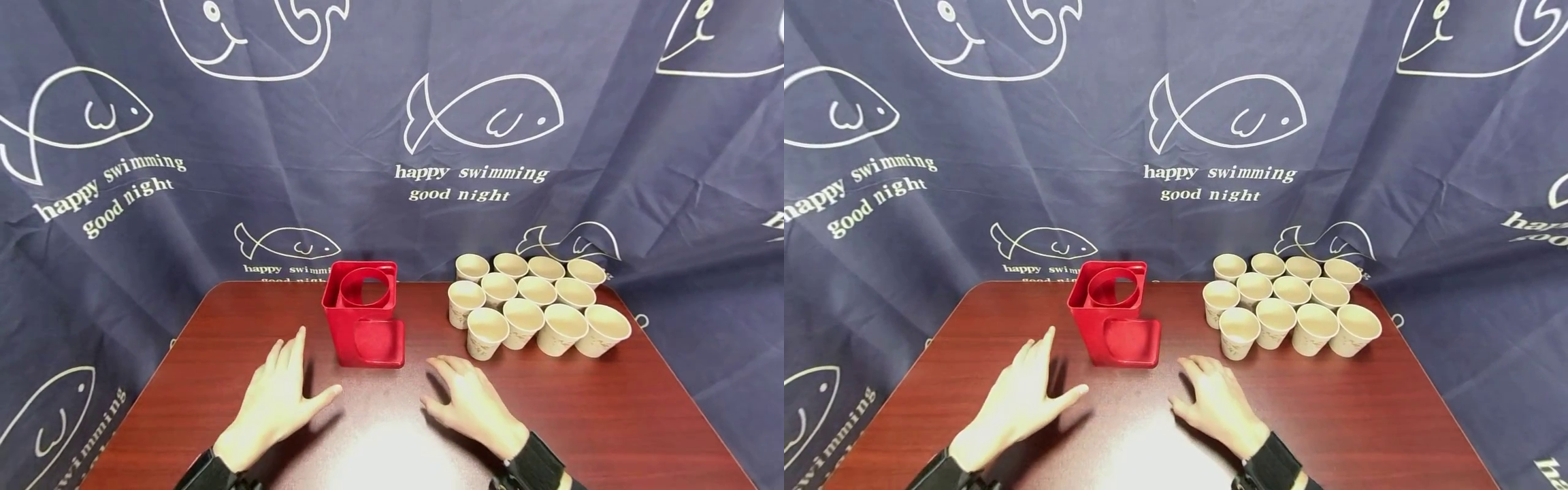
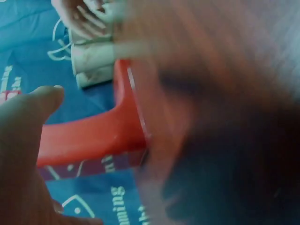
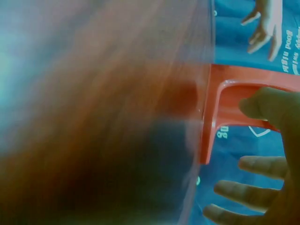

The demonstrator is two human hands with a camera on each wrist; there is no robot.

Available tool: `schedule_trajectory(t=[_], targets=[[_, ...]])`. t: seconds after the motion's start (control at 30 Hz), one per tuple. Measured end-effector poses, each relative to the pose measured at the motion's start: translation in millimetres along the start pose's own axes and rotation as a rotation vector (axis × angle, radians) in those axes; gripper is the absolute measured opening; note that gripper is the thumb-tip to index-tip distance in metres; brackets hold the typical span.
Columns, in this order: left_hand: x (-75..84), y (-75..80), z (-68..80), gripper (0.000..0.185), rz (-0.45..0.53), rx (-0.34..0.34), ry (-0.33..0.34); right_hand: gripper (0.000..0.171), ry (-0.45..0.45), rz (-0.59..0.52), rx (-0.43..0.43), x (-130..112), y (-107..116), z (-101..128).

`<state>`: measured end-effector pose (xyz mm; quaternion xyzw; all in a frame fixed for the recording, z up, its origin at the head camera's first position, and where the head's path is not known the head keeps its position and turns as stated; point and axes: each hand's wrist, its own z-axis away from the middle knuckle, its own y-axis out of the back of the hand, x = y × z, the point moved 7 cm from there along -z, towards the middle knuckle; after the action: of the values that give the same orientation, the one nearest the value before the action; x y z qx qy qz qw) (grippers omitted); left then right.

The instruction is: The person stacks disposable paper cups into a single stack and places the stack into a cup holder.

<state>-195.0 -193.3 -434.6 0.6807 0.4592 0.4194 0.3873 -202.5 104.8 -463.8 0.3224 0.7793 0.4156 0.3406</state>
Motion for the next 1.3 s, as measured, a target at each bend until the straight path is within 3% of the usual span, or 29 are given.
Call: schedule_trajectory(t=[0.2, 0.33, 0.6, 0.9, 1.07, 1.17, 1.3], targets=[[19.2, -21.8, 17.0, 0.114, -0.006, -0.083, 0.029, 0.077, -0.066, 0.030, 0.014, 7.0, 18.7, 15.6], [30.8, -35.0, 29.6, 0.117, -0.002, -0.146, 0.054, 0.088, -0.060, 0.058, 0.061, 8.6, 31.1, 22.0], [60.0, -40.6, 44.4, 0.116, 0.034, -0.216, 0.005, 0.093, -0.032, 0.092, 0.132, 9.9, 46.6, 33.2], [94.4, -29.1, 35.1, 0.117, -0.063, -0.175, -0.101, 0.097, -0.057, 0.115, 0.162, 4.3, 52.5, 34.2], [107.3, -24.6, 27.6, 0.118, -0.089, -0.100, -0.141, 0.100, -0.053, 0.143, 0.180, 1.4, 56.3, 34.2], [115.0, -24.9, 24.8, 0.118, -0.103, -0.047, -0.159, 0.100, -0.069, 0.147, 0.184, 0.7, 56.8, 36.2], [125.5, -30.4, 24.9, 0.116, -0.085, -0.049, -0.165, 0.104, -0.106, 0.152, 0.162, 0.0, 54.6, 39.0]])
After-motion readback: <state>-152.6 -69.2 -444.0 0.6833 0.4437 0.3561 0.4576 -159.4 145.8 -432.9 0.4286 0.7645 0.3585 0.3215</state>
